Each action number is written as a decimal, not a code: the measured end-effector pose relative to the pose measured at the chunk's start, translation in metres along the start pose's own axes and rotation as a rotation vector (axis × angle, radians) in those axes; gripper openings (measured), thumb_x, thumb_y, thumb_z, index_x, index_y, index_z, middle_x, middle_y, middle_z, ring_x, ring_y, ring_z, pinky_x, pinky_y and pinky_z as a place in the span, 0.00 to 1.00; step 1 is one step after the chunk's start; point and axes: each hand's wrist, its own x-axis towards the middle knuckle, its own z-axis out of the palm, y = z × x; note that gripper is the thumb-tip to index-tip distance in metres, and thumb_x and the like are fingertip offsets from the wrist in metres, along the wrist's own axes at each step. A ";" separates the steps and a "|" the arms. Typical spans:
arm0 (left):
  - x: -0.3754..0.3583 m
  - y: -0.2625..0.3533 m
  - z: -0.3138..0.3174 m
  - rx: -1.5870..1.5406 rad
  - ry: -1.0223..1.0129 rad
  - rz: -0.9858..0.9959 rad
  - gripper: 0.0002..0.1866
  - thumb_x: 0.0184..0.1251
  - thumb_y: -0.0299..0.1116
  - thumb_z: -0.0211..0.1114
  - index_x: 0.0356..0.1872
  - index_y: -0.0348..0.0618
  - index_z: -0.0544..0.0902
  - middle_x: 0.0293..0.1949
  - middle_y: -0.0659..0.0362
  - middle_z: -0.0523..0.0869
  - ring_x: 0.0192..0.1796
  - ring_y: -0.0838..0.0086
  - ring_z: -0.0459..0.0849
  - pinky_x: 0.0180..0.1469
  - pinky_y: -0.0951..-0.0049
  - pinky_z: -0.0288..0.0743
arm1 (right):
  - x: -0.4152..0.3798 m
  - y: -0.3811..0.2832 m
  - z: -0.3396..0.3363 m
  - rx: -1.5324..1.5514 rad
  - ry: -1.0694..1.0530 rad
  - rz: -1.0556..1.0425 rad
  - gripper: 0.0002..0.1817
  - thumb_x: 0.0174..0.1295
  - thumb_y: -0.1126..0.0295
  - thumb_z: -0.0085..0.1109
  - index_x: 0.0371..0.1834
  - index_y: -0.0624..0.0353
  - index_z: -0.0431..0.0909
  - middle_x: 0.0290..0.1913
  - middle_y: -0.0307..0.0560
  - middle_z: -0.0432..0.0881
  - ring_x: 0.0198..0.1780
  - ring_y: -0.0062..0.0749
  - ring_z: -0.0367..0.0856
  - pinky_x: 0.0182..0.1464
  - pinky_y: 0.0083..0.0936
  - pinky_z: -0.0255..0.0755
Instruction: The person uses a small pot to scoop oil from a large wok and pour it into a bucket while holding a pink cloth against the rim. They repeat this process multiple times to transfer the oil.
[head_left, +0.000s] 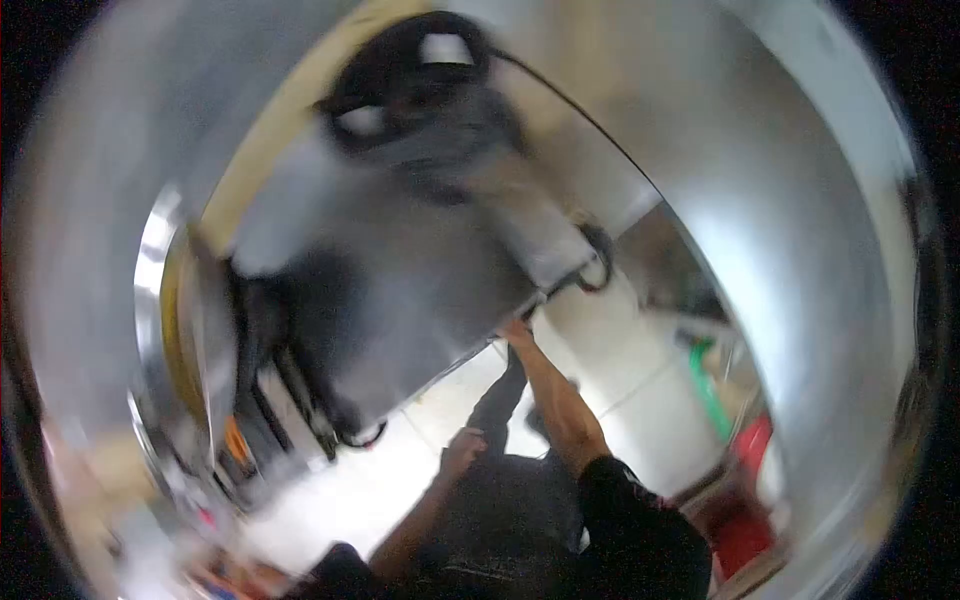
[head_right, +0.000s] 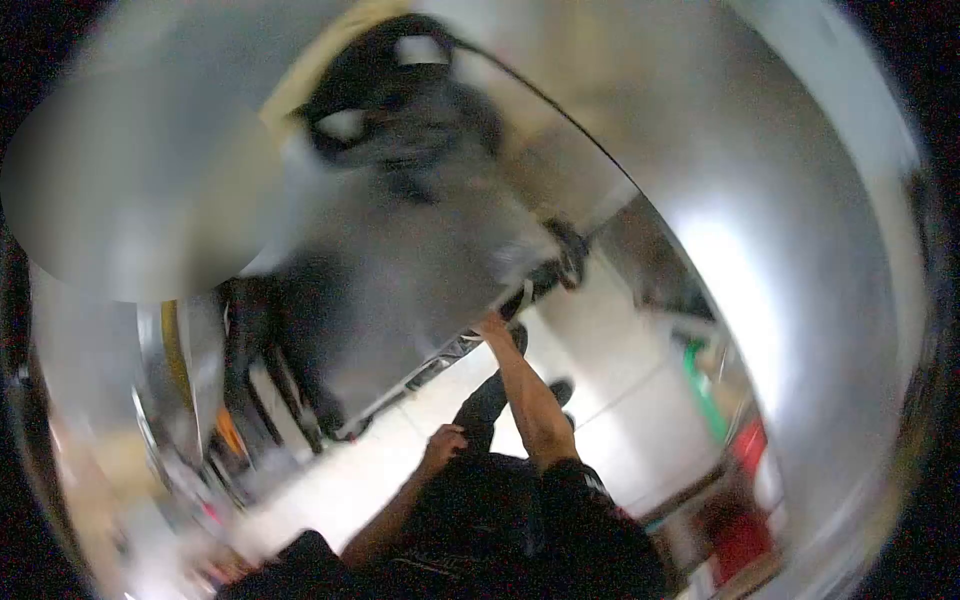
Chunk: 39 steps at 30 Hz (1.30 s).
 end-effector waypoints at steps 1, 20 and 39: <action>-0.011 -0.019 -0.001 -0.006 0.098 0.130 0.22 0.67 0.47 0.58 0.52 0.40 0.74 0.36 0.58 0.84 0.40 0.74 0.83 0.41 0.73 0.78 | 0.007 0.018 0.024 -0.055 0.395 -0.211 0.21 0.62 0.65 0.46 0.56 0.65 0.69 0.54 0.54 0.71 0.58 0.44 0.67 0.60 0.42 0.60; -0.371 -0.276 0.068 -0.891 1.176 0.123 0.10 0.65 0.32 0.56 0.45 0.41 0.77 0.27 0.57 0.83 0.31 0.75 0.82 0.28 0.76 0.75 | -0.304 -0.213 0.180 -0.457 0.053 -0.015 0.27 0.55 0.51 0.63 0.21 0.72 0.77 0.21 0.56 0.78 0.27 0.44 0.78 0.35 0.42 0.68; -0.823 -0.249 -0.252 0.393 0.858 0.585 0.21 0.52 0.37 0.68 0.50 0.49 0.78 0.47 0.55 0.81 0.52 0.62 0.78 0.63 0.56 0.62 | -0.510 -0.607 0.643 -0.411 -0.467 -0.755 0.25 0.59 0.59 0.63 0.13 0.66 0.67 0.12 0.52 0.64 0.16 0.34 0.65 0.21 0.35 0.59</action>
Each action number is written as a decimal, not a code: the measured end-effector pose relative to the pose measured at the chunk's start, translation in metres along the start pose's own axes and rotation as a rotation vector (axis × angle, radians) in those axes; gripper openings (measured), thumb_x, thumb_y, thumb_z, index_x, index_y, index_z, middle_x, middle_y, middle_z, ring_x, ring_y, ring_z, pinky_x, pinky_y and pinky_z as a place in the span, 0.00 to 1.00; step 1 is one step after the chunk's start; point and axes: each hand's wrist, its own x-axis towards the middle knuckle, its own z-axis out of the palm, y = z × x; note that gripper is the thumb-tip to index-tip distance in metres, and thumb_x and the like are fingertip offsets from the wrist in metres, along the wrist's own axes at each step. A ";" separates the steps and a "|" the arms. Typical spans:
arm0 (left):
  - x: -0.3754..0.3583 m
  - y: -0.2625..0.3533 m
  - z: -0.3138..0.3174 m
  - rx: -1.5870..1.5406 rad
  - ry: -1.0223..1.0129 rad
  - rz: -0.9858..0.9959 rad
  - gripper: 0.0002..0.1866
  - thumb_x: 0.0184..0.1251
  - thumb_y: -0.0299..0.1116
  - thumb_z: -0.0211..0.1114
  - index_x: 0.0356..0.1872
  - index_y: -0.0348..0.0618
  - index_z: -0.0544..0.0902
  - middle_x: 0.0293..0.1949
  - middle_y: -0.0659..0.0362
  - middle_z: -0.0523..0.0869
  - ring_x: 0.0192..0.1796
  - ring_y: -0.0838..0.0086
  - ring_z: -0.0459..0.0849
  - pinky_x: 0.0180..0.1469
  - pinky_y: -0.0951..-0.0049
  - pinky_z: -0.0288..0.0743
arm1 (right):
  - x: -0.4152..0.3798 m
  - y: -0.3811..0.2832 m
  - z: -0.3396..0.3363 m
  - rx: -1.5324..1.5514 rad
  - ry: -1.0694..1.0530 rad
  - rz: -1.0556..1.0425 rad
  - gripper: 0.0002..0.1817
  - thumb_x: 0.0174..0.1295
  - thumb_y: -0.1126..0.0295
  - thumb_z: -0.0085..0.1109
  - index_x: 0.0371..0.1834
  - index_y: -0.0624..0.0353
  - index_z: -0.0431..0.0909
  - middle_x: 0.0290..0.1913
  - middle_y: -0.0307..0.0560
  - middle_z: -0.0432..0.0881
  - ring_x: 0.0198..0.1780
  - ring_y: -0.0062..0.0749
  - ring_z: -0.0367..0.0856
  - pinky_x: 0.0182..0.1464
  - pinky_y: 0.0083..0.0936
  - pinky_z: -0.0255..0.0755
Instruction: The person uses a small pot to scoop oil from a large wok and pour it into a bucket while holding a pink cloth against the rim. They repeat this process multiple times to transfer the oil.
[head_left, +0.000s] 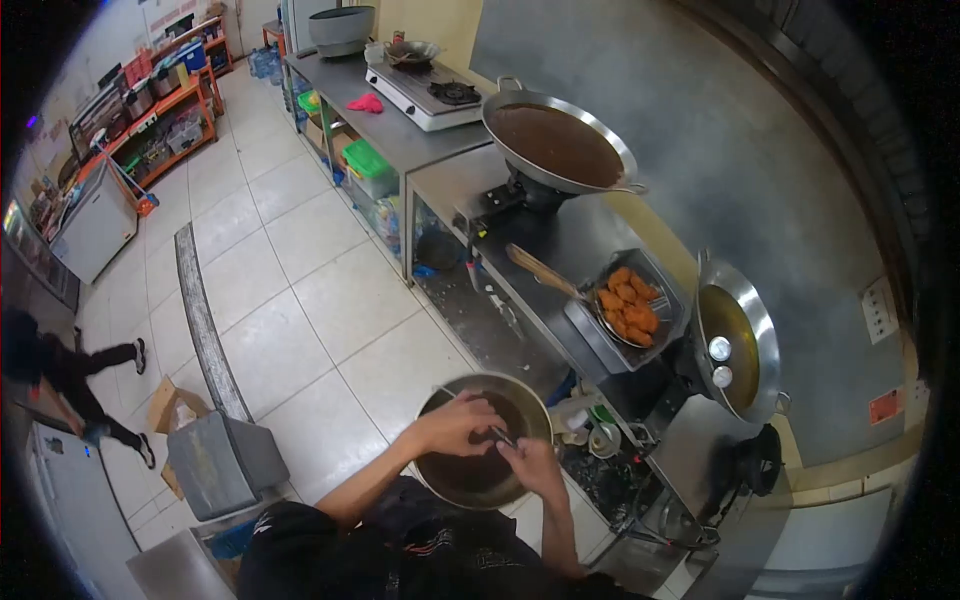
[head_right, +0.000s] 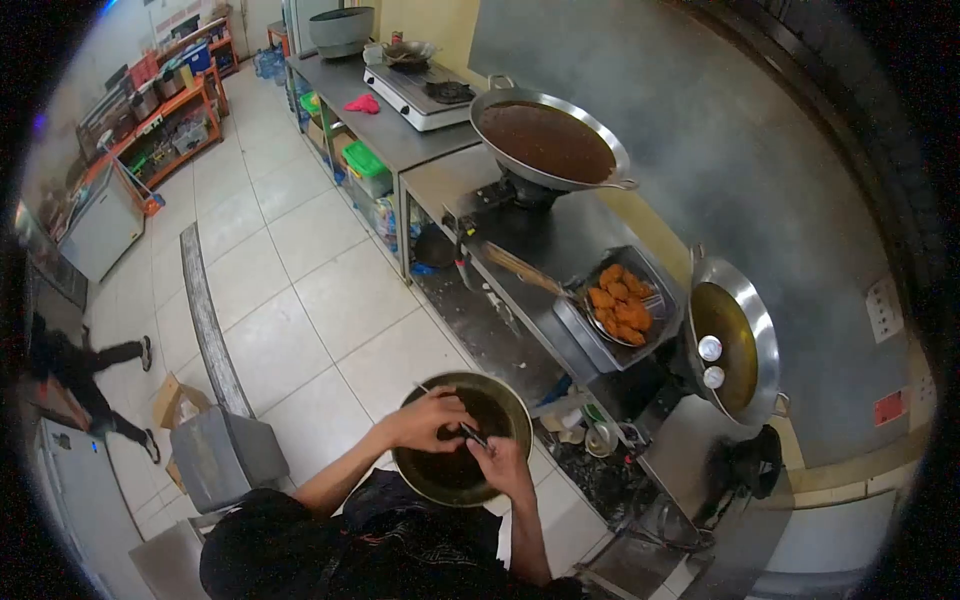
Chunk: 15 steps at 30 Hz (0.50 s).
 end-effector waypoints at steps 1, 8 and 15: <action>-0.004 -0.006 -0.030 -0.007 0.186 0.082 0.15 0.53 0.36 0.68 0.42 0.47 0.81 0.38 0.56 0.83 0.43 0.63 0.81 0.54 0.58 0.67 | 0.024 -0.025 0.003 -0.011 -0.007 -0.078 0.24 0.59 0.60 0.63 0.13 0.66 0.67 0.12 0.52 0.65 0.16 0.33 0.66 0.21 0.35 0.59; 0.007 -0.054 -0.285 0.191 -0.021 -0.125 0.14 0.55 0.40 0.70 0.35 0.40 0.82 0.25 0.50 0.83 0.27 0.58 0.82 0.31 0.65 0.73 | 0.230 -0.169 0.015 0.195 -0.039 -0.331 0.19 0.56 0.67 0.64 0.13 0.64 0.70 0.12 0.50 0.68 0.15 0.29 0.67 0.20 0.30 0.59; 0.063 -0.147 -0.493 0.344 -0.101 -0.152 0.12 0.52 0.35 0.74 0.28 0.38 0.81 0.19 0.54 0.79 0.21 0.70 0.74 0.26 0.69 0.68 | 0.442 -0.279 0.014 0.184 0.089 -0.535 0.19 0.52 0.64 0.65 0.13 0.65 0.70 0.12 0.55 0.69 0.14 0.38 0.67 0.21 0.35 0.61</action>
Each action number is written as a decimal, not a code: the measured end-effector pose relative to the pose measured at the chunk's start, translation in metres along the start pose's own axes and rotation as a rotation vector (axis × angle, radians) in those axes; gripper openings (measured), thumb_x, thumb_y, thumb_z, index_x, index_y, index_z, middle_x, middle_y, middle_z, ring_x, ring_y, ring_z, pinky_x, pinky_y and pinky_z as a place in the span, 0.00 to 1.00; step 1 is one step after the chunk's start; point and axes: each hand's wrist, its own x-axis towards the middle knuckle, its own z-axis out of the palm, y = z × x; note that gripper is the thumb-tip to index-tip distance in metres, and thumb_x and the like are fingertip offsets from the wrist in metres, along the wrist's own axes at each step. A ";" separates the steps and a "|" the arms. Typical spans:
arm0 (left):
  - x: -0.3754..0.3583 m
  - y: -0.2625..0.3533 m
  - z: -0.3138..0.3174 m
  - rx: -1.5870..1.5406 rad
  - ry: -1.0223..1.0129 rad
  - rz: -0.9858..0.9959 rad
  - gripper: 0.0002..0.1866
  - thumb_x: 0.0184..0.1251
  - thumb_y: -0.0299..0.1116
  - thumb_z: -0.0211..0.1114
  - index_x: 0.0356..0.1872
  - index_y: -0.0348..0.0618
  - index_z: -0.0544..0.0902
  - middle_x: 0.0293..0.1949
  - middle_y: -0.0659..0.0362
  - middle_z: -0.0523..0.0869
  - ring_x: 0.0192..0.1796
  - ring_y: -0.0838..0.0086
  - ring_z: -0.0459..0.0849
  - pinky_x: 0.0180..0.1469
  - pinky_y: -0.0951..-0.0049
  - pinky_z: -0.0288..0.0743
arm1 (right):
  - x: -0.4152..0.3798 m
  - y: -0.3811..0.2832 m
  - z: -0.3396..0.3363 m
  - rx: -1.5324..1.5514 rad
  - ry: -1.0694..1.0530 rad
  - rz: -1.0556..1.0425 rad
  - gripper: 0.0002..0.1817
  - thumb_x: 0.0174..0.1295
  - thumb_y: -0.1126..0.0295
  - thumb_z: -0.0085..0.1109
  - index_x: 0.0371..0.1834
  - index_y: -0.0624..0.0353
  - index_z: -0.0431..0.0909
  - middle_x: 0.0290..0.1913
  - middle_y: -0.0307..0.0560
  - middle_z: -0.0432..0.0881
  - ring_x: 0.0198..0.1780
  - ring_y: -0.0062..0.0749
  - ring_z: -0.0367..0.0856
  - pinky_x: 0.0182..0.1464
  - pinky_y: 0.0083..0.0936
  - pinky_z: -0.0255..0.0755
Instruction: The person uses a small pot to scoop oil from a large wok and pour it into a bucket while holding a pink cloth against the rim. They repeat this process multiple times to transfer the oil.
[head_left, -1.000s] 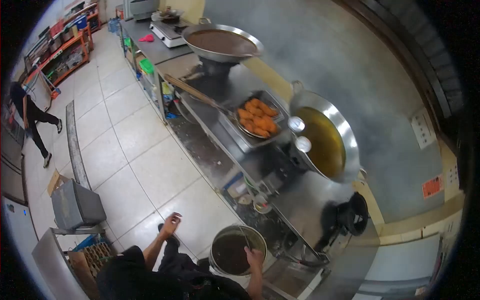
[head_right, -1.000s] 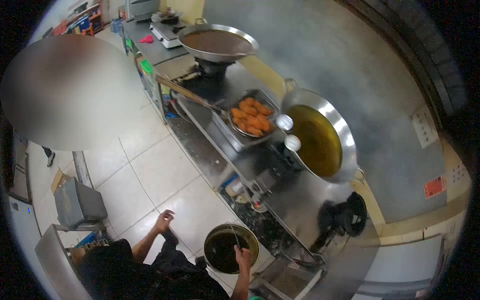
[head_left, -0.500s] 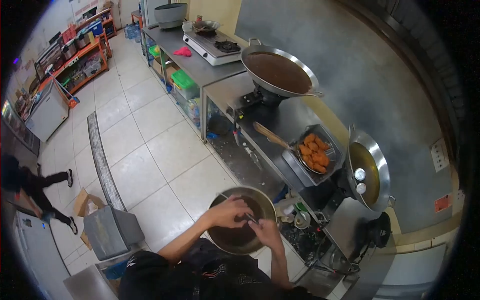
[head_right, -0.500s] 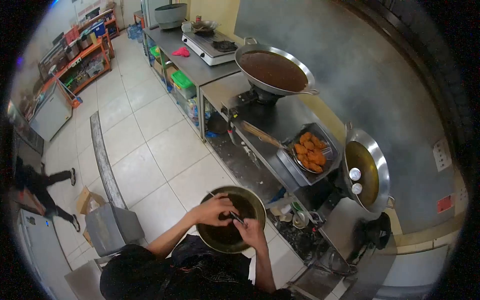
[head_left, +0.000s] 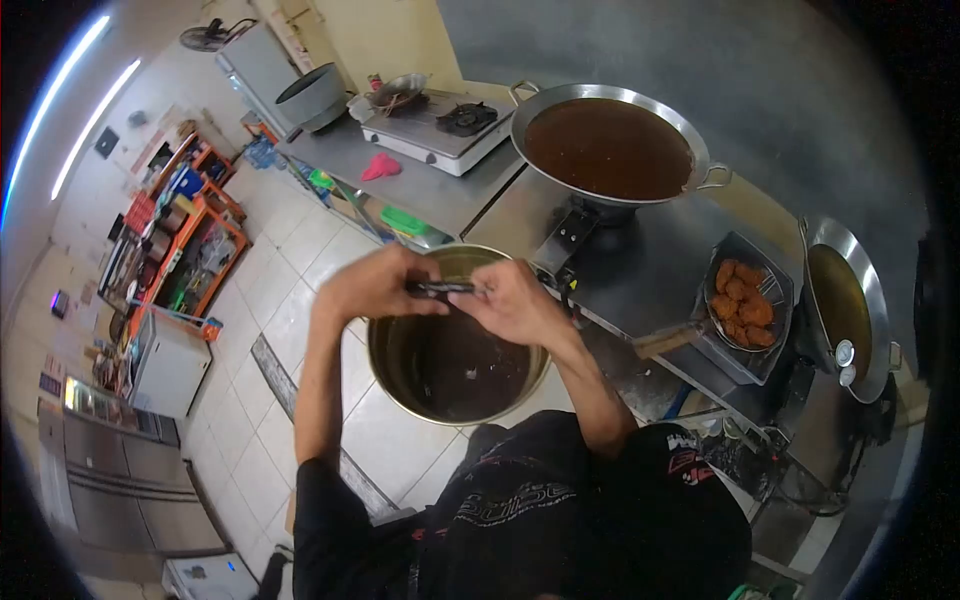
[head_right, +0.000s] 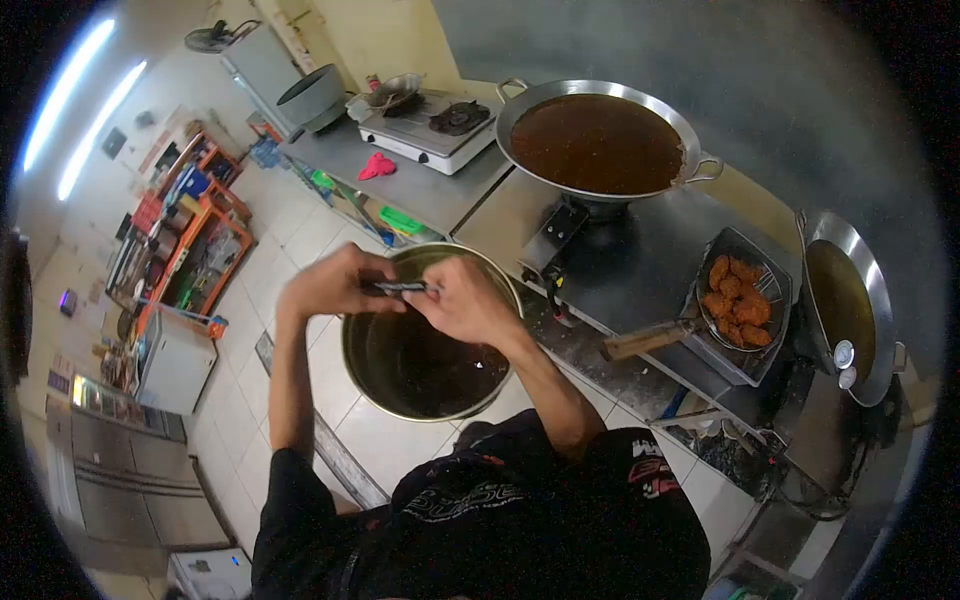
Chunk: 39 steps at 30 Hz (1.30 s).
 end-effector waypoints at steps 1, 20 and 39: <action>0.007 -0.020 -0.022 0.004 0.017 0.000 0.12 0.53 0.34 0.74 0.28 0.38 0.81 0.19 0.56 0.78 0.21 0.72 0.73 0.26 0.70 0.67 | 0.028 -0.001 0.002 -0.006 0.012 0.012 0.19 0.52 0.64 0.65 0.13 0.65 0.70 0.12 0.55 0.69 0.14 0.38 0.67 0.21 0.35 0.61; 0.183 -0.356 -0.255 0.006 -0.146 0.530 0.11 0.40 0.25 0.71 0.21 0.31 0.76 0.18 0.56 0.74 0.26 0.72 0.73 0.31 0.71 0.69 | 0.372 0.034 0.084 -0.007 0.242 0.357 0.24 0.67 0.60 0.52 0.14 0.60 0.68 0.11 0.37 0.68 0.16 0.17 0.67 0.21 0.23 0.59; 0.390 -0.505 -0.271 -0.131 -0.442 1.030 0.15 0.47 0.34 0.74 0.20 0.36 0.77 0.14 0.62 0.72 0.20 0.78 0.68 0.24 0.72 0.61 | 0.519 0.147 0.081 -0.305 0.617 0.646 0.20 0.67 0.63 0.52 0.19 0.65 0.73 0.13 0.39 0.68 0.20 0.18 0.68 0.23 0.24 0.64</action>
